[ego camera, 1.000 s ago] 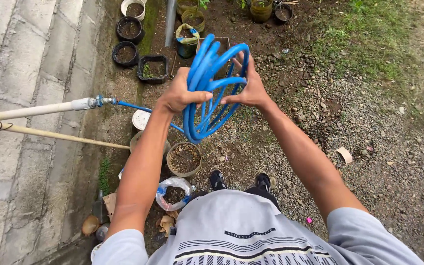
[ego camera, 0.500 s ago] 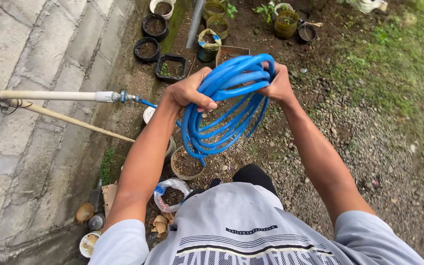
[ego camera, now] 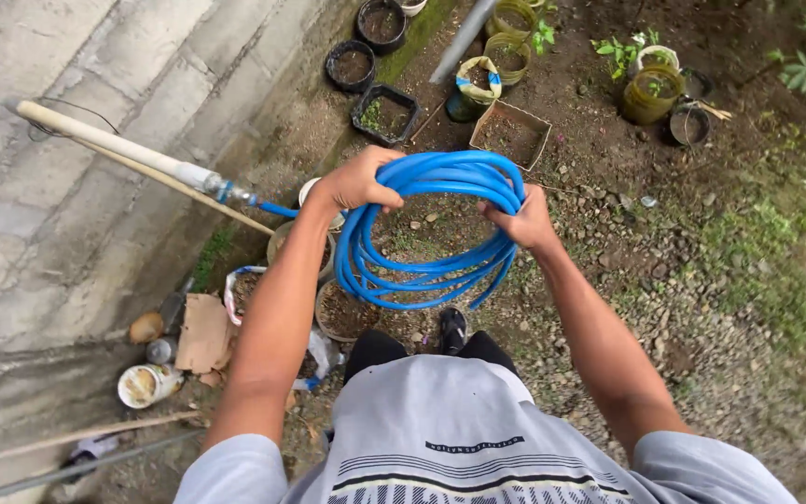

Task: Watering various potted plants and garden areas with a hose and then coiling the hose.

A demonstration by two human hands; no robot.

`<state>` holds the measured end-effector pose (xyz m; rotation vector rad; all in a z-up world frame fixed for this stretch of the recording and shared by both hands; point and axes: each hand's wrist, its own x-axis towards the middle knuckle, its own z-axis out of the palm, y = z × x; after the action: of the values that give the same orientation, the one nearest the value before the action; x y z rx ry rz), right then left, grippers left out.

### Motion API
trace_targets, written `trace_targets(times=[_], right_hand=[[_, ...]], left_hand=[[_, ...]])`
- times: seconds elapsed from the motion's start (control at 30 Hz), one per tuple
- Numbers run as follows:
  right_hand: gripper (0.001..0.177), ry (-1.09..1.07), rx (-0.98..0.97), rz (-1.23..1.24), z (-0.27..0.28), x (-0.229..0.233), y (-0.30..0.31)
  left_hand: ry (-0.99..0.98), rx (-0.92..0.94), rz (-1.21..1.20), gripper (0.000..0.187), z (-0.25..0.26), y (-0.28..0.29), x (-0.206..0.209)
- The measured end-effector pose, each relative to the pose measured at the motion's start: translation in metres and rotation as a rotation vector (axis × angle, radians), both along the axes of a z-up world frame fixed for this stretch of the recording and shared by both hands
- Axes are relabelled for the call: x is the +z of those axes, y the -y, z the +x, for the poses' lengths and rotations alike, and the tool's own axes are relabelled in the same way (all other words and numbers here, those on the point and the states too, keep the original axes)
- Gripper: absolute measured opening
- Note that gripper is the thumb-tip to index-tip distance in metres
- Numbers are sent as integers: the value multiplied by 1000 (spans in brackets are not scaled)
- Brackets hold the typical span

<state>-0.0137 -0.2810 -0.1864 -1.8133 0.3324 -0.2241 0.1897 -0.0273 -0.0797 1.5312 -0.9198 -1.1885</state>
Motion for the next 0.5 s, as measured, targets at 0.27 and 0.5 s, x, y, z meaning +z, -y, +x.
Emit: trace_targets(times=[0.27,0.5], right_hand=[[16,-2,50,73,52,-5,23],[15,-247,33,-78,97,-54,30]], left_hand=[[667,712,144,36,-1,23,-120],[693,913,127,64,-23,-4,-162]])
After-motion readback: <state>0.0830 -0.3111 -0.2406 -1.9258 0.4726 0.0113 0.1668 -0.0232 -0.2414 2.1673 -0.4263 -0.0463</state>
